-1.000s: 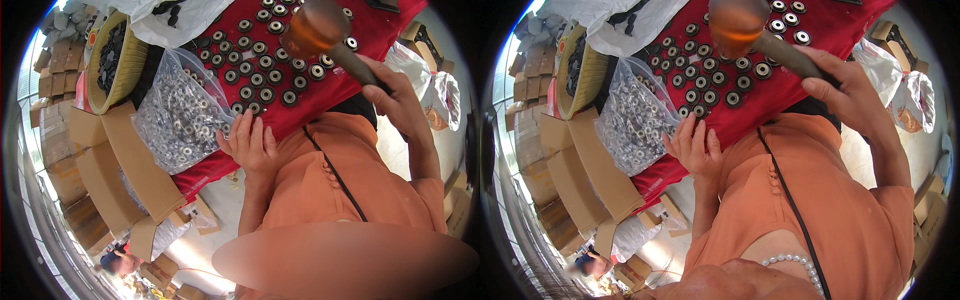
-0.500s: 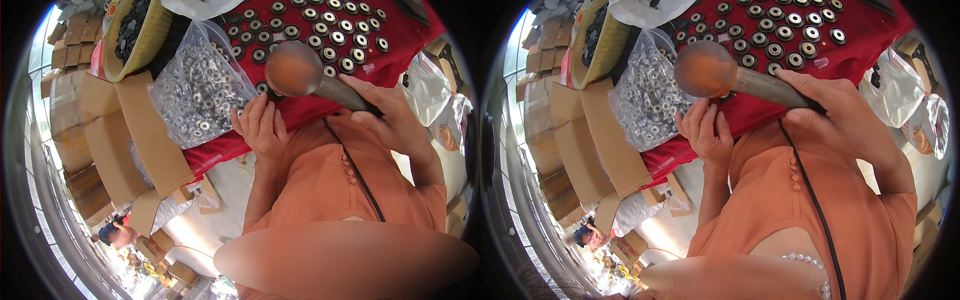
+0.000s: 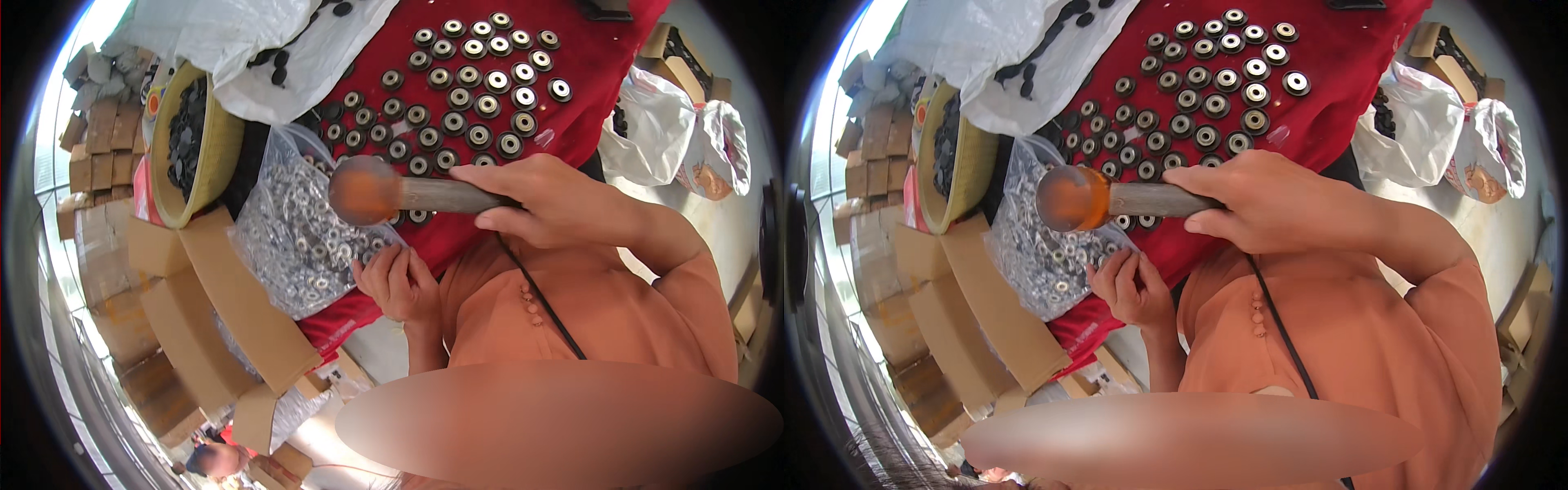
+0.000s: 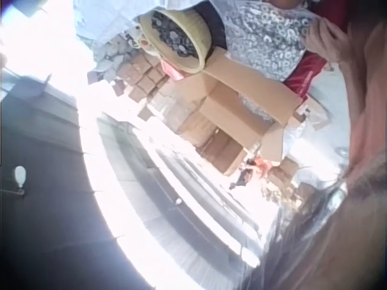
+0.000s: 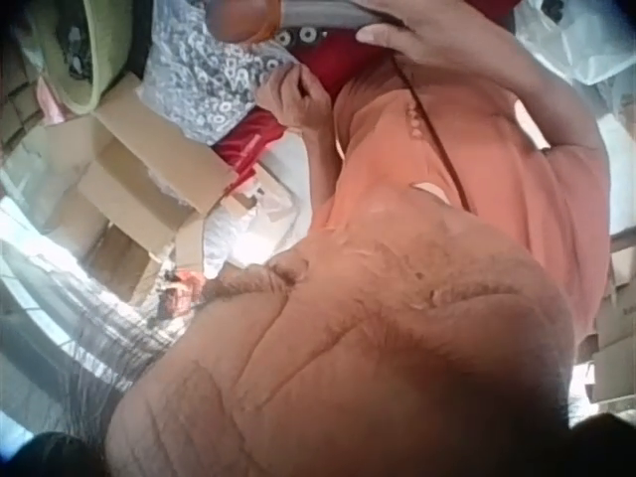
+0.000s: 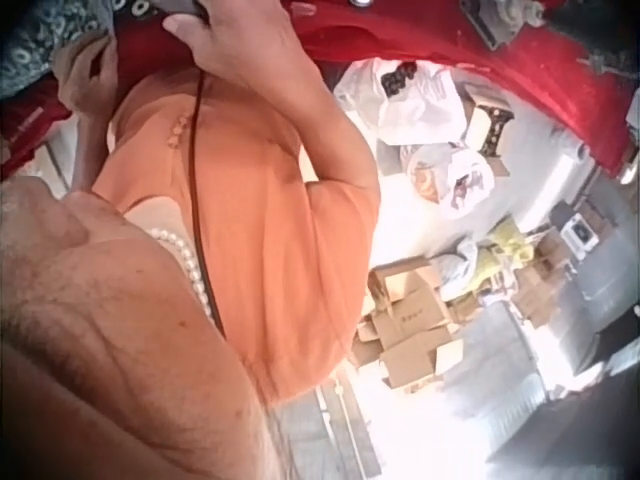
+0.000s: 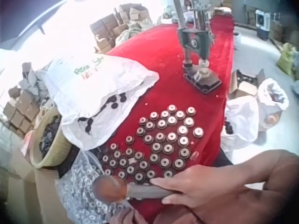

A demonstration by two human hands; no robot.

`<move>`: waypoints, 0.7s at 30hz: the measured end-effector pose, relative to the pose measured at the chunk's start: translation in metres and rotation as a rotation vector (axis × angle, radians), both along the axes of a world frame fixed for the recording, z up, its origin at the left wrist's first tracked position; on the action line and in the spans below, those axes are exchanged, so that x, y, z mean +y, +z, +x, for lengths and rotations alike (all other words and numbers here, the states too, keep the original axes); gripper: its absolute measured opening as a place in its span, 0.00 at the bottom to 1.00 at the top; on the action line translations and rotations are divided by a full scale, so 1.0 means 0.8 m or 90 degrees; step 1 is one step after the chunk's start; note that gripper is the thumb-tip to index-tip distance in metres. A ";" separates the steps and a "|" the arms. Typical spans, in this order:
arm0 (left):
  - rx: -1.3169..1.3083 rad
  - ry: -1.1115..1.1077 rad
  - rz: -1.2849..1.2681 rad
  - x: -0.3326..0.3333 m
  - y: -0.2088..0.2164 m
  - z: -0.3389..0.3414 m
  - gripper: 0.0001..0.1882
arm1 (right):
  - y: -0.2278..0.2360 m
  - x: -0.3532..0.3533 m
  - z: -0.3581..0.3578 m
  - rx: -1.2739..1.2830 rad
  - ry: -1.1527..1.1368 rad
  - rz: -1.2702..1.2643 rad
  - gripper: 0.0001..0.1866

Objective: The person sorts metal bearings and metal rings from a plastic bag onto a table, then taps them into place with a rubber mallet.

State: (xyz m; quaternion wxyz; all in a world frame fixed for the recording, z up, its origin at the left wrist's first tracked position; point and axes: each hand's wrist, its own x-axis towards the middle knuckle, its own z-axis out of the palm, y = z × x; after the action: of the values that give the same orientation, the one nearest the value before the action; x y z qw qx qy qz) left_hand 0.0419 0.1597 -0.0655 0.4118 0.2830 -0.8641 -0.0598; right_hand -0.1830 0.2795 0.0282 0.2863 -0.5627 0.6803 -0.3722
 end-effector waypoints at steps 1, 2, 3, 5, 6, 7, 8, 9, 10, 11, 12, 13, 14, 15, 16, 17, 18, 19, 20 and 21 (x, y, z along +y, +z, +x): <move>-0.018 0.004 -0.008 -0.001 0.001 -0.001 0.05 | 0.003 0.008 -0.006 -0.037 -0.008 -0.015 0.27; -0.011 -0.006 -0.006 -0.002 0.004 -0.006 0.04 | 0.001 0.021 -0.014 -0.030 -0.022 -0.013 0.27; -0.005 -0.013 -0.006 -0.001 0.007 -0.009 0.04 | -0.007 0.033 -0.026 0.002 -0.072 -0.085 0.27; -0.028 -0.002 -0.017 0.000 0.015 -0.015 0.06 | -0.008 0.058 -0.052 0.061 -0.189 -0.115 0.27; -0.050 -0.011 -0.024 -0.002 0.015 -0.013 0.07 | -0.009 0.064 -0.067 0.077 -0.256 -0.121 0.27; -0.047 -0.015 -0.025 -0.002 0.017 -0.016 0.07 | -0.010 0.070 -0.085 0.111 -0.333 -0.110 0.28; -0.083 0.002 -0.036 -0.002 0.021 -0.023 0.11 | -0.015 0.074 -0.105 0.228 -0.402 -0.114 0.28; -0.119 0.020 -0.049 -0.002 0.024 -0.029 0.14 | -0.017 0.080 -0.130 0.279 -0.437 -0.086 0.27; -0.199 0.017 -0.018 -0.001 0.027 -0.032 0.25 | -0.019 0.087 -0.156 0.338 -0.465 -0.072 0.27; -0.194 0.012 -0.020 0.001 0.030 -0.038 0.25 | -0.030 0.092 -0.183 0.460 -0.471 -0.075 0.28; -0.254 0.013 0.000 0.003 0.035 -0.045 0.29 | -0.032 0.094 -0.208 0.467 -0.478 -0.005 0.28; -0.316 0.013 0.018 0.004 0.039 -0.053 0.32 | -0.032 0.096 -0.230 0.471 -0.485 0.066 0.29; -0.365 0.012 0.026 0.003 0.037 -0.053 0.37 | -0.037 0.090 -0.248 0.469 -0.489 0.062 0.29; -0.363 0.008 0.022 0.004 0.038 -0.057 0.37 | -0.042 0.082 -0.263 0.504 -0.486 0.058 0.29; -0.374 0.013 0.026 0.005 0.039 -0.063 0.37 | -0.047 0.075 -0.270 0.538 -0.483 0.056 0.28; -0.386 0.021 0.031 0.005 0.040 -0.067 0.37 | -0.051 0.067 -0.271 0.536 -0.487 0.053 0.28; -0.386 0.020 0.027 0.005 0.038 -0.069 0.37 | -0.056 0.059 -0.271 0.579 -0.496 0.051 0.28; -0.393 0.017 0.038 0.005 0.034 -0.070 0.37 | -0.059 0.056 -0.272 0.622 -0.507 0.052 0.27; -0.402 0.021 0.049 0.003 0.033 -0.068 0.38 | -0.060 0.052 -0.273 0.592 -0.491 -0.009 0.27; -0.405 0.023 0.041 0.003 0.035 -0.069 0.38 | -0.055 0.053 -0.265 0.586 -0.494 -0.014 0.27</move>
State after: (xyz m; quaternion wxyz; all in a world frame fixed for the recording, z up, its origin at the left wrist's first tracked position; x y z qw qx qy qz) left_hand -0.0129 0.1621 -0.0373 0.1129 0.3160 -0.9419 0.0118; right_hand -0.3953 0.3219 -0.0155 -0.2005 -0.3793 0.8862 -0.1749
